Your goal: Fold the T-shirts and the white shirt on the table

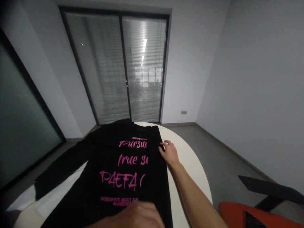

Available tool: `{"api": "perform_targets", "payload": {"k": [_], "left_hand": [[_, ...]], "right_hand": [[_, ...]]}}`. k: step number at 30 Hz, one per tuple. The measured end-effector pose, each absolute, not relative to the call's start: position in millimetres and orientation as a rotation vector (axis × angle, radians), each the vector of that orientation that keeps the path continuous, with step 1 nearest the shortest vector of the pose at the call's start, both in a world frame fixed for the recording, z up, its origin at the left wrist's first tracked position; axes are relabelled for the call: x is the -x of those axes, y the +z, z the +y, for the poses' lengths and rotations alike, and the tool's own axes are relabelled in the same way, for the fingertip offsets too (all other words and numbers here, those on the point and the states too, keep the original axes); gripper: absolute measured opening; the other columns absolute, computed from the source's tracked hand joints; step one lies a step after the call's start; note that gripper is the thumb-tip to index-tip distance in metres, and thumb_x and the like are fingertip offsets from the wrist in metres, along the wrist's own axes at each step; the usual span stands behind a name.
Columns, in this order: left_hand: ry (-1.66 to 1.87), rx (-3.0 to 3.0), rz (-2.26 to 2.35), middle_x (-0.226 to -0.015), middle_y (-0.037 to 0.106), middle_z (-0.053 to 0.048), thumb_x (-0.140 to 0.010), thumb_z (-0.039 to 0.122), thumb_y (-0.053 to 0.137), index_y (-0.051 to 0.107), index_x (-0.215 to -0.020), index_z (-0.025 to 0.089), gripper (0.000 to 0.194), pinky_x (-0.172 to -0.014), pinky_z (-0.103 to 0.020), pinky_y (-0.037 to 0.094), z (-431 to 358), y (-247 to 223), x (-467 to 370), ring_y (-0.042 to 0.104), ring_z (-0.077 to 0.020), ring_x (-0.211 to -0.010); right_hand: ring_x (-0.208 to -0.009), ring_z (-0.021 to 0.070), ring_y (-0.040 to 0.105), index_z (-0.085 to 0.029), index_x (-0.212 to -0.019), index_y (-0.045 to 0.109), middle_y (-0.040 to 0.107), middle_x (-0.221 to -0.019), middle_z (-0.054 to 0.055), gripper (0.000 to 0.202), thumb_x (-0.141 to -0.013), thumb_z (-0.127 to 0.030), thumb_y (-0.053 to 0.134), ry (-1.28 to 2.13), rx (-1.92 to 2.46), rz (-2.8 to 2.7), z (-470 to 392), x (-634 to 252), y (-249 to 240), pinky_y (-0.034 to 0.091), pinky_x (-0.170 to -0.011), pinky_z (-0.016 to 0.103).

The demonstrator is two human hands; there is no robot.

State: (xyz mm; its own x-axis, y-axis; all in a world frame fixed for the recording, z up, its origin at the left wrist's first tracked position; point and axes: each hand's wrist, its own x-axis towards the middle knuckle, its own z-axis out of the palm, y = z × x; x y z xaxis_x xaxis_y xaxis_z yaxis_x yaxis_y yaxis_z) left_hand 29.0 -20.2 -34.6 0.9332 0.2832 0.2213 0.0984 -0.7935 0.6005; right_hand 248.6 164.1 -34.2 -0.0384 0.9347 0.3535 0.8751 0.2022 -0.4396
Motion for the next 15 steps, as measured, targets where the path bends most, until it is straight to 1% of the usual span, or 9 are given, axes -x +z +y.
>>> {"api": "perform_targets", "payload": {"k": [1,3,5,7,8,10,12,13,15], "left_hand": [[0.474,-2.514,0.383,-0.123,0.069,-0.004,-0.097,0.045,0.054,0.065,-0.121,0.027,0.031,-0.101,-0.033,0.047,-17.7,-26.9,-25.6,0.063,-0.0199,-0.112],[0.522,-2.588,0.600,-0.146,0.053,-0.008,-0.091,0.050,0.062,0.055,-0.135,0.027,0.050,-0.111,-0.044,0.039,-13.3,-14.2,-19.9,0.049,-0.0278,-0.131],[0.466,-2.658,0.656,-0.153,0.044,-0.010,-0.090,0.056,0.062,0.049,-0.141,0.026,0.061,-0.113,-0.051,0.034,-10.5,-5.8,-15.8,0.041,-0.0326,-0.139],[0.396,-2.689,0.590,-0.148,0.051,-0.008,-0.092,0.057,0.058,0.052,-0.137,0.027,0.055,-0.111,-0.049,0.037,-8.6,-0.6,-13.4,0.045,-0.0307,-0.135],[0.391,-2.682,0.589,-0.142,0.056,-0.006,-0.093,0.054,0.058,0.055,-0.134,0.028,0.048,-0.109,-0.045,0.040,-7.5,1.2,-12.7,0.050,-0.0278,-0.130],[0.415,-2.663,0.669,-0.129,0.064,-0.003,-0.095,0.041,0.058,0.060,-0.124,0.028,0.032,-0.103,-0.038,0.044,-4.1,3.3,-11.5,0.059,-0.0223,-0.116],[0.480,-2.651,0.856,-0.122,0.065,-0.003,-0.095,0.029,0.056,0.062,-0.120,0.027,0.026,-0.099,-0.038,0.046,1.3,2.6,-10.5,0.059,-0.0215,-0.108],[0.523,-2.634,0.971,-0.122,0.063,-0.004,-0.093,0.027,0.057,0.061,-0.120,0.026,0.028,-0.097,-0.039,0.046,4.4,1.0,-10.1,0.058,-0.0228,-0.108],[0.598,-2.575,1.164,-0.123,0.060,-0.006,-0.089,0.028,0.061,0.060,-0.123,0.026,0.034,-0.094,-0.042,0.047,10.4,-4.1,-10.2,0.055,-0.0259,-0.109]], "right_hand": [[-0.122,0.0278,0.051,-0.022,-0.119,0.071,0.056,-0.133,0.012,0.036,-0.093,-0.041,0.055,0.107,1.669,-1.941,163.0,-247.1,-32.7,0.038,-0.106,0.041],[-0.125,0.0286,0.047,-0.024,-0.121,0.071,0.056,-0.135,0.011,0.039,-0.094,-0.046,0.054,0.111,1.627,-2.023,160.3,-243.2,-31.3,0.036,-0.107,0.043],[-0.127,0.0293,0.044,-0.027,-0.126,0.068,0.057,-0.137,0.009,0.042,-0.094,-0.049,0.052,0.157,1.585,-2.136,157.4,-239.2,-32.4,0.034,-0.107,0.046],[-0.132,0.0306,0.040,-0.031,-0.133,0.063,0.055,-0.141,0.008,0.045,-0.094,-0.052,0.051,0.178,1.565,-2.237,154.9,-236.5,-35.0,0.030,-0.109,0.050],[-0.135,0.0312,0.037,-0.032,-0.135,0.061,0.054,-0.143,0.007,0.047,-0.094,-0.053,0.051,0.166,1.564,-2.271,154.0,-235.7,-36.1,0.027,-0.110,0.052],[-0.139,0.0314,0.033,-0.034,-0.137,0.059,0.053,-0.145,0.006,0.047,-0.095,-0.052,0.050,0.119,1.571,-2.305,153.0,-234.1,-36.1,0.022,-0.111,0.055],[-0.138,0.0311,0.034,-0.033,-0.132,0.063,0.057,-0.141,0.007,0.043,-0.097,-0.052,0.047,0.082,1.595,-2.299,153.3,-230.9,-31.7,0.021,-0.111,0.055],[-0.135,0.0311,0.037,-0.032,-0.127,0.066,0.059,-0.137,0.007,0.042,-0.097,-0.052,0.044,0.078,1.614,-2.285,154.1,-228.2,-27.7,0.023,-0.109,0.054],[-0.127,0.0314,0.045,-0.027,-0.111,0.073,0.065,-0.127,0.010,0.046,-0.099,-0.055,0.040,0.073,1.664,-2.247,157.2,-219.8,-17.1,0.028,-0.105,0.052]]}}
